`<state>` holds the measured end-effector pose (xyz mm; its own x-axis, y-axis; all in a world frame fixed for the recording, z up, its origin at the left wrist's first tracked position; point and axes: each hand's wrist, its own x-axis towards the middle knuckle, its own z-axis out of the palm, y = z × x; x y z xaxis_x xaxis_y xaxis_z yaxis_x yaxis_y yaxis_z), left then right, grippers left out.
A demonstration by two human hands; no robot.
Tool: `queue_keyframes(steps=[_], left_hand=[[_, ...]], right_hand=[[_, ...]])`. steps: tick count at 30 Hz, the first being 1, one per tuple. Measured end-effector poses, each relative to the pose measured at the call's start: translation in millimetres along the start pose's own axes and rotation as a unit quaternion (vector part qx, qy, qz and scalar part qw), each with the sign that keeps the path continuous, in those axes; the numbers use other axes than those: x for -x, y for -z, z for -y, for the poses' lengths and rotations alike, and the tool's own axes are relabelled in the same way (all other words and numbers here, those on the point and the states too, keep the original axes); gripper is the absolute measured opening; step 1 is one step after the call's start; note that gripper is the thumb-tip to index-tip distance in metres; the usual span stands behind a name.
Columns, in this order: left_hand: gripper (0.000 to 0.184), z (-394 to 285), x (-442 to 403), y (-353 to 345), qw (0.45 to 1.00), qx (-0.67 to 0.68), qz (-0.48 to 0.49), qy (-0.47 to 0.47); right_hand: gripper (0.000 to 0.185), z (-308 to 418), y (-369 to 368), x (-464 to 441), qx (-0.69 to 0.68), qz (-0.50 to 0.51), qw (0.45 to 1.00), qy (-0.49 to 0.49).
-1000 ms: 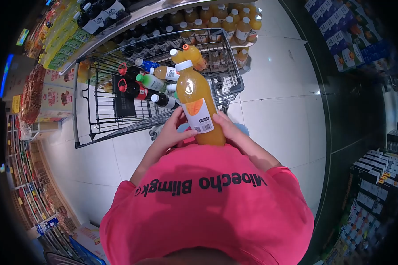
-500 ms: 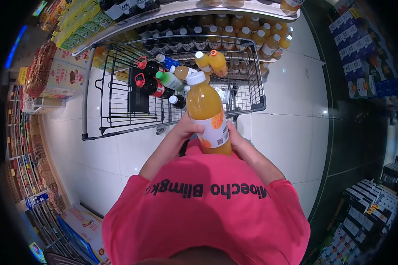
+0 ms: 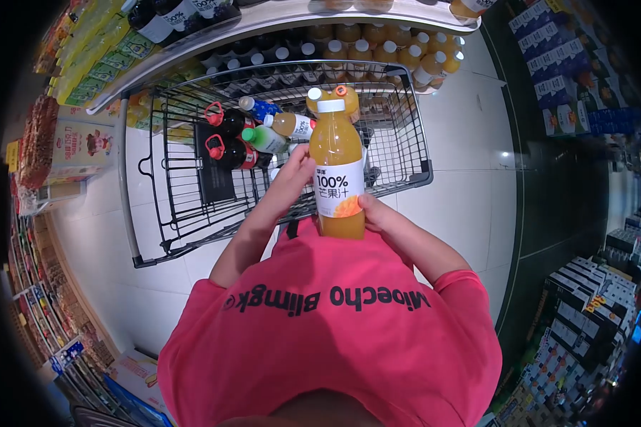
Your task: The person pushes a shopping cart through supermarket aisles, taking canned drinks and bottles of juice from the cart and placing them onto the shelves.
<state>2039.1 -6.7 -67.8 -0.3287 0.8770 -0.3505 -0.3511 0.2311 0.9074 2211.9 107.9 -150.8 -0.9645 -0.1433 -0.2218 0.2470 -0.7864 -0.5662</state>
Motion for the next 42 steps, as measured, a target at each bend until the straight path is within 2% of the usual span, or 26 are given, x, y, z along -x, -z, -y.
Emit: queue_keyframes(steps=[2, 4, 5, 6, 10, 11, 14, 15, 18, 20, 22, 23, 26, 27, 31, 34, 38, 39, 42], left_hand=[[0.058, 6.7, -6.1, 0.9, 0.997, 0.042, 0.037, -0.047], [0.069, 5.3, -7.1, 1.3, 0.985, 0.110, 0.084, -0.102], [0.084, 4.1, -9.0, 1.7, 0.979, 0.153, 0.100, -0.092], [0.093, 5.0, -10.4, 5.4, 0.981, 0.119, 0.140, -0.062], [0.101, -11.3, -19.8, 13.1, 0.979, 0.076, 0.138, -0.133], [0.102, -15.3, -25.1, 14.7, 0.979, 0.064, 0.136, -0.141], [0.104, -36.8, -41.2, 20.8, 0.979, -0.015, 0.069, -0.193], [0.105, -48.2, -48.2, 24.3, 0.969, -0.047, 0.023, -0.240], [0.103, -107.1, -77.7, 34.8, 0.949, -0.063, -0.018, -0.308], [0.101, -151.5, -103.0, 42.6, 0.936, -0.075, -0.035, -0.343], [0.100, -192.1, -133.2, 56.1, 0.902, -0.147, -0.046, -0.404], [0.100, -210.2, -148.5, 61.3, 0.878, -0.196, -0.072, -0.432], [0.100, -247.0, -205.2, 83.0, 0.828, -0.274, -0.109, -0.477], [0.099, -254.9, -221.9, 90.7, 0.836, -0.263, -0.103, -0.470], [0.092, -268.6, -259.2, 105.5, 0.879, -0.192, -0.071, -0.430], [0.093, -262.5, -283.1, 119.3, 0.900, -0.181, -0.063, -0.392], [0.092, -239.7, -303.8, 135.7, 0.898, -0.216, -0.052, -0.380], [0.093, -237.3, -310.0, 142.2, 0.913, -0.174, -0.031, -0.367], [0.085, -233.5, -311.7, 153.2, 0.901, -0.206, -0.044, -0.380]], right_hand=[[0.115, 15.2, -4.7, -3.1, 0.069, 0.002, 0.998, 0.009], [0.115, 21.5, -2.0, -5.6, 0.068, 0.008, 0.998, -0.004], [0.114, 20.3, 0.7, -9.1, 0.062, 0.020, 0.998, -0.002], [0.113, 21.2, 2.1, -12.5, 0.058, 0.033, 0.998, 0.003], [0.111, 32.7, -11.2, -25.5, 0.124, -0.010, 0.990, 0.070], [0.098, 32.1, -6.9, -28.5, 0.124, 0.011, 0.985, 0.118], [0.079, 32.3, 7.8, -33.9, 0.210, -0.136, 0.947, 0.199], [0.050, 22.9, 29.2, -39.1, 0.278, -0.206, 0.909, 0.232], [0.033, -9.5, 74.9, -36.9, 0.393, -0.345, 0.839, 0.150], [0.024, -27.6, 70.5, -34.5, 0.487, -0.406, 0.765, 0.112], [0.026, -34.6, 57.8, -33.8, 0.578, -0.401, 0.710, 0.018], [0.029, -36.2, 53.4, -37.6, 0.626, -0.395, 0.673, 0.005], [0.030, -29.7, 46.4, -43.7, 0.590, -0.440, 0.677, -0.034], [0.031, -29.8, 49.0, -46.2, 0.578, -0.468, 0.668, -0.027], [0.032, -25.2, 46.9, -50.2, 0.590, -0.465, 0.653, -0.098], [0.030, -30.4, 46.3, -55.5, 0.640, -0.482, 0.588, -0.110], [0.025, -30.4, 44.4, -60.1, 0.656, -0.501, 0.551, -0.120], [0.023, -32.9, 46.5, -60.0, 0.655, -0.502, 0.551, -0.120], [0.018, -28.2, 42.4, -61.8, 0.655, -0.515, 0.541, -0.108]])
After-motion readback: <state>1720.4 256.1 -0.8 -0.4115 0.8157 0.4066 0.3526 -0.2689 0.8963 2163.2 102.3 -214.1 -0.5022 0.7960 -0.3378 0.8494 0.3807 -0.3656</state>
